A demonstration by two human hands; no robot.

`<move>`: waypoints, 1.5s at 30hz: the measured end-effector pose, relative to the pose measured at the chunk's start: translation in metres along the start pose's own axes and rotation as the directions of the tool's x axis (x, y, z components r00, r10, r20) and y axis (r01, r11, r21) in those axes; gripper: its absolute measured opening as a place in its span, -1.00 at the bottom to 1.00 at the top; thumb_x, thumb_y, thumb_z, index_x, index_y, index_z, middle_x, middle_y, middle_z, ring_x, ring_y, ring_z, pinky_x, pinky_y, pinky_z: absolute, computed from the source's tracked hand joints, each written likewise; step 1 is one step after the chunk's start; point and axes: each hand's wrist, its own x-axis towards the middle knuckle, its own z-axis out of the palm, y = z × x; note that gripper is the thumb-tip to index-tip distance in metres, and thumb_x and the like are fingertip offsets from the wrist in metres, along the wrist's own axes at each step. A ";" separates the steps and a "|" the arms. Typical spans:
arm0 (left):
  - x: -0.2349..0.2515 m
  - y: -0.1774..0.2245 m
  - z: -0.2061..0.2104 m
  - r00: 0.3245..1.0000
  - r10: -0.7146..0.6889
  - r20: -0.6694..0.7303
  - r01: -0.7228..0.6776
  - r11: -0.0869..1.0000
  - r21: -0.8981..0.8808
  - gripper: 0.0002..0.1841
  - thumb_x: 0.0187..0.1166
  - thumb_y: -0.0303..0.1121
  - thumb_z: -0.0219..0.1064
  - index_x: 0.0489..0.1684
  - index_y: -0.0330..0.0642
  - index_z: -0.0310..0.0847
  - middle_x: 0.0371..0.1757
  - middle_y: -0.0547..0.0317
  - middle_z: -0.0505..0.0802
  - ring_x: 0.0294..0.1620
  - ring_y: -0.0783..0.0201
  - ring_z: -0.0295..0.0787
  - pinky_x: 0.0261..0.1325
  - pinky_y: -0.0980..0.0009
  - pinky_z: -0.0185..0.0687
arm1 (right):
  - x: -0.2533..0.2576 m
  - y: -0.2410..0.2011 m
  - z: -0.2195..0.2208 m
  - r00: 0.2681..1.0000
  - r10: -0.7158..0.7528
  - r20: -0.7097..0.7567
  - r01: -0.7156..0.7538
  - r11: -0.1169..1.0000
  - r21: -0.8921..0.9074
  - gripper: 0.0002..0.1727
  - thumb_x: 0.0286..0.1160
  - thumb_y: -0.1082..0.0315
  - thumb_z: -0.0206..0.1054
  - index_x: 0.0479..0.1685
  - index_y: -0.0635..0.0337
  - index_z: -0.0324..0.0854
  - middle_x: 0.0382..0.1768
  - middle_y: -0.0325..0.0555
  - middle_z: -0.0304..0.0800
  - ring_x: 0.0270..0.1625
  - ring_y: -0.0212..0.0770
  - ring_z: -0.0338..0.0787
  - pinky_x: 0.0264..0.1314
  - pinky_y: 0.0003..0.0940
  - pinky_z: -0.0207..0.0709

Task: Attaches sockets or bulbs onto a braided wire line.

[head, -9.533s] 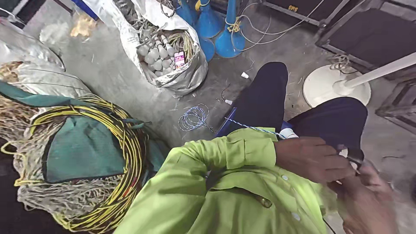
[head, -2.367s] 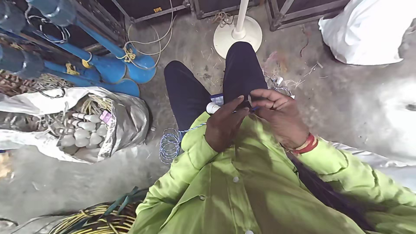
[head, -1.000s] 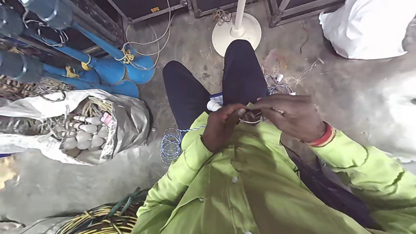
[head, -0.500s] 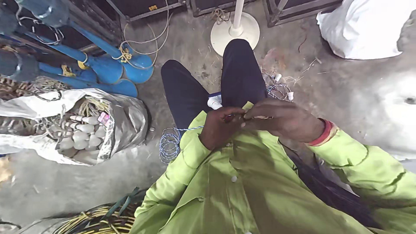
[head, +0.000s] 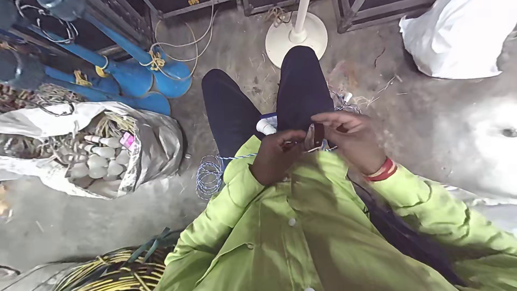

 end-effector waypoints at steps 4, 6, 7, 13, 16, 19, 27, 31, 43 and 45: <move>0.003 -0.001 -0.001 0.999 -0.006 0.050 0.014 0.988 -0.152 -0.72 0.47 -0.66 0.35 0.13 -0.32 0.70 0.01 0.06 0.83 -0.17 0.35 0.79 -0.15 0.45 0.77 | 0.006 -0.003 -0.008 0.778 -0.601 0.183 0.625 0.709 -0.326 -0.84 0.47 0.51 0.35 -0.23 0.27 0.88 -0.10 0.00 0.89 0.04 -0.24 0.82 0.15 -0.34 0.72; 0.006 0.000 0.002 0.995 0.071 0.063 -0.072 0.997 0.015 -0.79 0.47 -0.60 0.40 0.03 -0.31 0.72 0.02 0.05 0.77 -0.06 0.31 0.74 0.00 0.41 0.75 | 0.005 -0.005 -0.004 0.789 -0.589 0.174 0.610 0.719 -0.333 -0.82 0.46 0.50 0.33 -0.23 0.29 0.87 -0.12 0.00 0.85 -0.01 -0.30 0.80 0.08 -0.43 0.71; 0.007 0.000 0.005 0.990 0.132 0.051 -0.139 0.977 0.160 -0.85 0.47 -0.56 0.41 -0.06 -0.30 0.76 -0.02 0.04 0.79 0.00 0.24 0.73 0.09 0.31 0.70 | 0.003 -0.004 -0.001 0.866 -0.487 0.110 0.497 0.817 -0.292 -0.79 0.41 0.54 0.30 -0.17 0.34 0.86 -0.10 -0.05 0.84 -0.07 -0.41 0.78 0.00 -0.54 0.70; 0.006 -0.001 0.008 0.978 0.206 0.006 -0.196 0.918 0.344 -0.80 0.48 -0.54 0.39 -0.02 -0.29 0.85 -0.07 0.02 0.85 0.02 0.16 0.76 0.13 0.24 0.70 | 0.009 -0.011 -0.002 0.961 0.266 0.072 -0.276 0.938 0.211 -0.60 0.58 0.66 0.03 0.17 0.23 0.73 -0.12 -0.15 0.87 -0.25 -0.36 0.84 -0.20 -0.42 0.79; 0.002 0.002 0.011 0.973 0.225 -0.041 -0.197 0.917 0.347 -0.83 0.50 -0.52 0.41 -0.07 -0.31 0.87 -0.09 0.01 0.87 0.01 0.17 0.77 0.14 0.28 0.70 | 0.004 -0.013 -0.010 0.986 0.059 0.153 -0.050 0.997 -0.061 -0.62 0.53 0.63 0.19 0.26 0.24 0.71 -0.18 -0.28 0.81 -0.30 -0.52 0.70 -0.21 -0.60 0.64; 0.002 0.001 0.012 0.931 0.360 -0.055 -0.298 0.842 0.450 -0.86 0.48 -0.51 0.44 -0.14 -0.32 0.89 -0.16 0.00 0.90 -0.01 0.14 0.80 0.18 0.30 0.68 | 0.000 -0.016 -0.012 0.992 -0.061 0.106 0.085 0.968 -0.235 -0.70 0.51 0.60 0.26 0.12 0.24 0.80 -0.30 -0.35 0.84 -0.44 -0.63 0.63 -0.37 -0.72 0.55; 0.002 -0.012 0.007 0.820 0.571 0.037 -0.448 0.600 0.663 -0.84 0.53 -0.43 0.44 -0.14 -0.33 0.88 -0.18 -0.03 0.92 -0.06 0.08 0.84 0.19 0.26 0.71 | 0.008 -0.019 0.016 0.830 0.552 -0.080 -0.532 0.827 0.183 -0.72 0.64 0.61 0.09 -0.35 0.20 0.69 -0.65 -0.35 0.62 -0.70 -0.56 0.49 -0.68 -0.69 0.39; 0.002 -0.007 0.009 0.905 0.407 -0.122 -0.288 0.800 0.527 -0.85 0.51 -0.38 0.50 -0.20 -0.31 0.89 -0.18 0.03 0.92 -0.05 0.22 0.84 0.14 0.35 0.73 | 0.008 -0.013 0.015 0.834 0.551 -0.034 -0.535 0.821 0.201 -0.89 0.66 0.52 0.22 0.00 0.16 0.58 -0.52 -0.28 0.70 -0.64 -0.52 0.59 -0.63 -0.66 0.48; 0.005 -0.011 0.003 0.983 0.155 -0.094 -0.145 0.983 0.110 -0.92 0.40 -0.49 0.46 -0.35 -0.24 0.89 -0.30 0.31 0.89 -0.27 0.48 0.82 -0.17 0.49 0.81 | -0.008 0.004 0.005 0.986 -0.116 0.118 0.138 0.971 -0.195 -0.66 0.44 0.18 0.56 -0.05 0.32 0.86 0.12 0.07 0.82 0.16 -0.24 0.79 0.24 -0.34 0.68; 0.006 -0.007 0.002 0.994 0.092 -0.061 -0.091 0.996 0.019 -0.90 0.38 -0.50 0.44 -0.43 -0.13 0.89 -0.37 0.39 0.88 -0.32 0.49 0.79 -0.21 0.50 0.77 | -0.006 -0.002 0.006 0.991 -0.060 0.118 0.059 0.998 0.009 -0.70 0.46 0.32 0.53 -0.03 0.42 0.80 0.20 0.10 0.77 0.12 -0.29 0.79 0.17 -0.41 0.71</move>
